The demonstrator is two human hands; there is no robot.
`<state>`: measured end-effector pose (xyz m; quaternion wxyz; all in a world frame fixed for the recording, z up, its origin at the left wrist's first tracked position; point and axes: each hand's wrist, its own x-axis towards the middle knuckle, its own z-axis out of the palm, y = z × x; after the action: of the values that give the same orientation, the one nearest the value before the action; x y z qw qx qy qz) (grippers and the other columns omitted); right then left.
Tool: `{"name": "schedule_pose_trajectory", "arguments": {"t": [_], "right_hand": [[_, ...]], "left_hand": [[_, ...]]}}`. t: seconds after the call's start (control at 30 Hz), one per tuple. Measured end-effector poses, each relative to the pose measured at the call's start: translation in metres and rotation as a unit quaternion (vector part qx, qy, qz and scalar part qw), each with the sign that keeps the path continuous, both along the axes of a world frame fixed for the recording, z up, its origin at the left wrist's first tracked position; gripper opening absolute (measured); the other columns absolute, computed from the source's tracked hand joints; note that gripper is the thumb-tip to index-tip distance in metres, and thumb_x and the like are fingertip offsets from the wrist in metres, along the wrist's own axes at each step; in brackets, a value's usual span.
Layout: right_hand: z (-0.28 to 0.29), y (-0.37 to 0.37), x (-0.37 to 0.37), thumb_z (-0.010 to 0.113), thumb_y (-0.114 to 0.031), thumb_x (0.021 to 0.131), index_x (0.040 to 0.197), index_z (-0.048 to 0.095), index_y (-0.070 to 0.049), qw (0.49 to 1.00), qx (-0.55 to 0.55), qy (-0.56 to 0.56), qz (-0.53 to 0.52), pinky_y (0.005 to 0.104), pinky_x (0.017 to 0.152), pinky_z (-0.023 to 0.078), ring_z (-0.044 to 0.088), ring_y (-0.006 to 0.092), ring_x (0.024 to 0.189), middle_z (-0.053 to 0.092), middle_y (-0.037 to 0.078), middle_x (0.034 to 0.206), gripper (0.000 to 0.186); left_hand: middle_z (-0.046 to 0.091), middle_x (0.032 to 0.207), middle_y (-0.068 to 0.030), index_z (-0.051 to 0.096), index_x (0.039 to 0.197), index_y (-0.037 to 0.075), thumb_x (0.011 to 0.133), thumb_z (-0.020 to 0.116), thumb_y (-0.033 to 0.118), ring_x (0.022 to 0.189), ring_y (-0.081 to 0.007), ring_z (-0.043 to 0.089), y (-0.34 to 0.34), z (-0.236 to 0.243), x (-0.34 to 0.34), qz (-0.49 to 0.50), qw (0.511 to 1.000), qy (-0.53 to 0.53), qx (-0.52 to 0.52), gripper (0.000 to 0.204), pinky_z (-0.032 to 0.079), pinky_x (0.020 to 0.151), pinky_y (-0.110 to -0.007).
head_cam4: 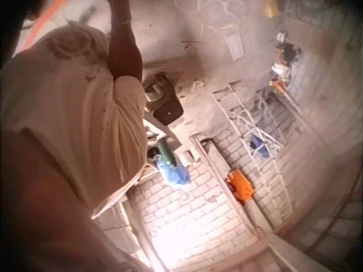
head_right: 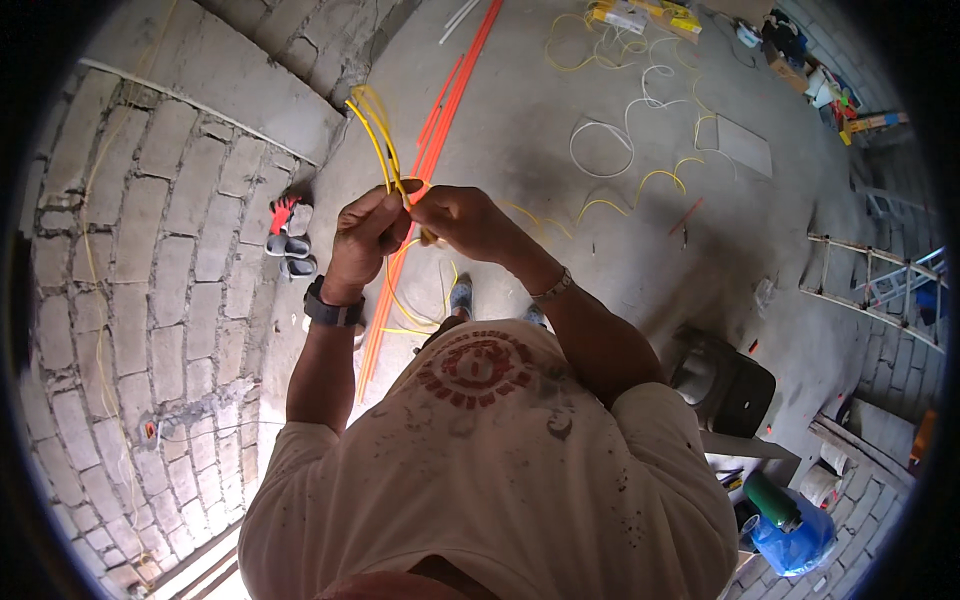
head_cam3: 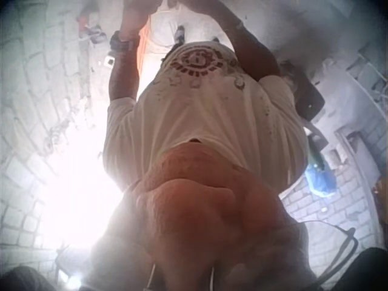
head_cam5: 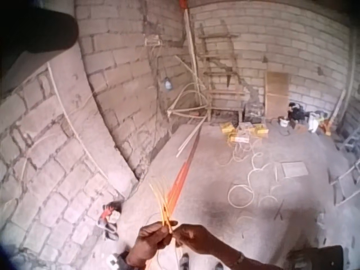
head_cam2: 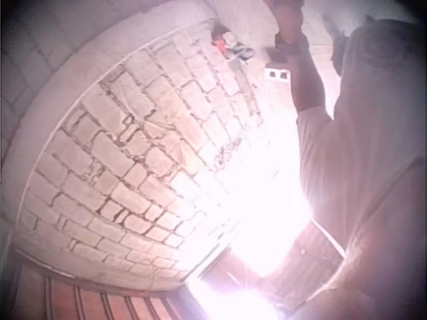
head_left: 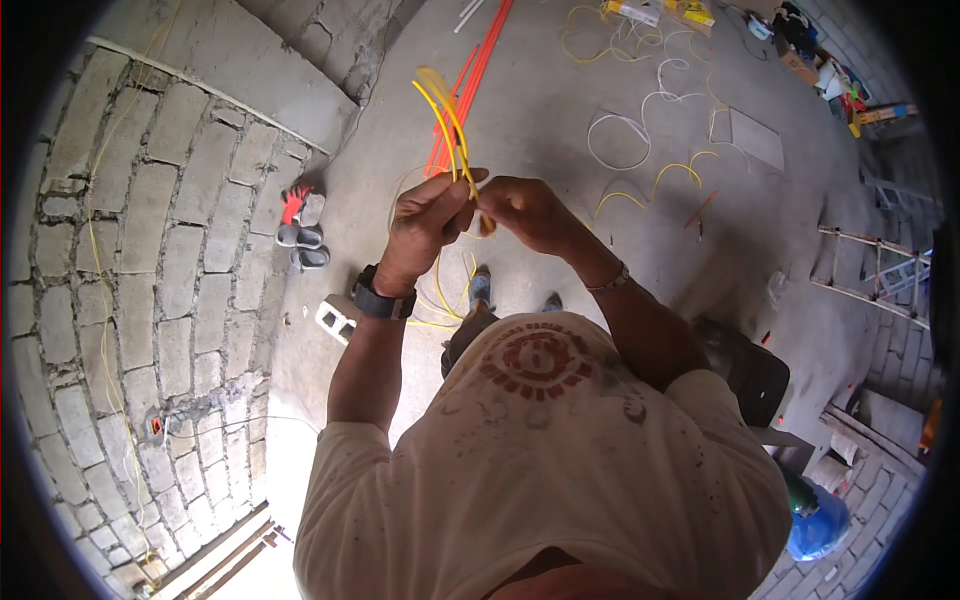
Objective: The person is stripping and preparing yellow electrical wires in a construction environment.
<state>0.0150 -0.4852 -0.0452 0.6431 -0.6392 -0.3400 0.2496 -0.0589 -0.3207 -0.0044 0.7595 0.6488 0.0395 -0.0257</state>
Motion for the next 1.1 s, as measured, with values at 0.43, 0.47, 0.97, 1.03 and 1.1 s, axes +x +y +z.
{"name": "schedule_pose_trajectory", "arguments": {"t": [0.43, 0.47, 0.97, 1.03, 1.1], "right_hand": [[0.03, -0.027, -0.013, 0.053, -0.014, 0.09, 0.083, 0.055, 0.002, 0.997, 0.001, 0.065, -0.035, 0.0269, 0.063, 0.046, 0.055, 0.0114, 0.066, 0.059, 0.008, 0.073, 0.018], [0.026, -0.031, -0.009, 0.052, -0.015, 0.09, 0.087, 0.055, 0.002, 0.989, 0.051, 0.135, -0.041, 0.0277, 0.063, 0.047, 0.056, 0.013, 0.066, 0.057, 0.008, 0.072, 0.017], [0.029, -0.055, 0.024, 0.054, -0.025, 0.092, 0.091, 0.062, 0.001, 0.989, -0.072, 0.048, -0.121, 0.0218, 0.044, 0.031, 0.037, 0.0049, 0.047, 0.043, -0.002, 0.054, 0.027], [0.026, -0.056, 0.024, 0.053, -0.024, 0.092, 0.09, 0.063, 0.002, 0.991, -0.057, 0.045, -0.116, 0.0219, 0.044, 0.031, 0.038, 0.0045, 0.048, 0.043, -0.002, 0.054, 0.028], [0.021, -0.055, 0.024, 0.053, -0.024, 0.092, 0.091, 0.063, 0.002, 0.994, -0.035, 0.068, -0.072, 0.0221, 0.045, 0.032, 0.039, 0.0042, 0.05, 0.044, -0.001, 0.056, 0.028]], "left_hand": [[0.048, 0.072, 0.0057, 0.053, 0.124, 0.001, 0.095, 0.049, 0.019, 0.062, -0.0018, 0.042, -0.05, -0.064, 0.013, 0.089, 0.996, -0.012, 0.002, 0.034, 0.036, 0.054, -0.018], [0.05, 0.072, 0.0022, 0.055, 0.121, 0.0, 0.094, 0.048, 0.016, 0.063, -0.0049, 0.046, -0.053, -0.063, 0.014, 0.104, 0.994, -0.013, -0.02, 0.032, 0.04, 0.057, -0.021], [0.055, 0.072, -0.0029, 0.058, 0.104, 0.0, 0.094, 0.051, 0.017, 0.062, -0.0129, 0.053, -0.078, -0.064, 0.008, 0.025, 0.962, -0.14, 0.235, 0.02, 0.044, 0.058, -0.029], [0.053, 0.07, -0.001, 0.058, 0.097, 0.001, 0.096, 0.048, 0.025, 0.061, -0.0098, 0.05, -0.076, -0.049, 0.011, -0.029, 0.981, -0.05, 0.187, 0.026, 0.04, 0.055, -0.027], [0.051, 0.07, 0.0004, 0.059, 0.094, 0.002, 0.096, 0.047, 0.029, 0.059, -0.0074, 0.045, -0.078, -0.044, 0.014, -0.059, 0.995, 0.031, -0.08, 0.03, 0.037, 0.053, -0.024]]}}
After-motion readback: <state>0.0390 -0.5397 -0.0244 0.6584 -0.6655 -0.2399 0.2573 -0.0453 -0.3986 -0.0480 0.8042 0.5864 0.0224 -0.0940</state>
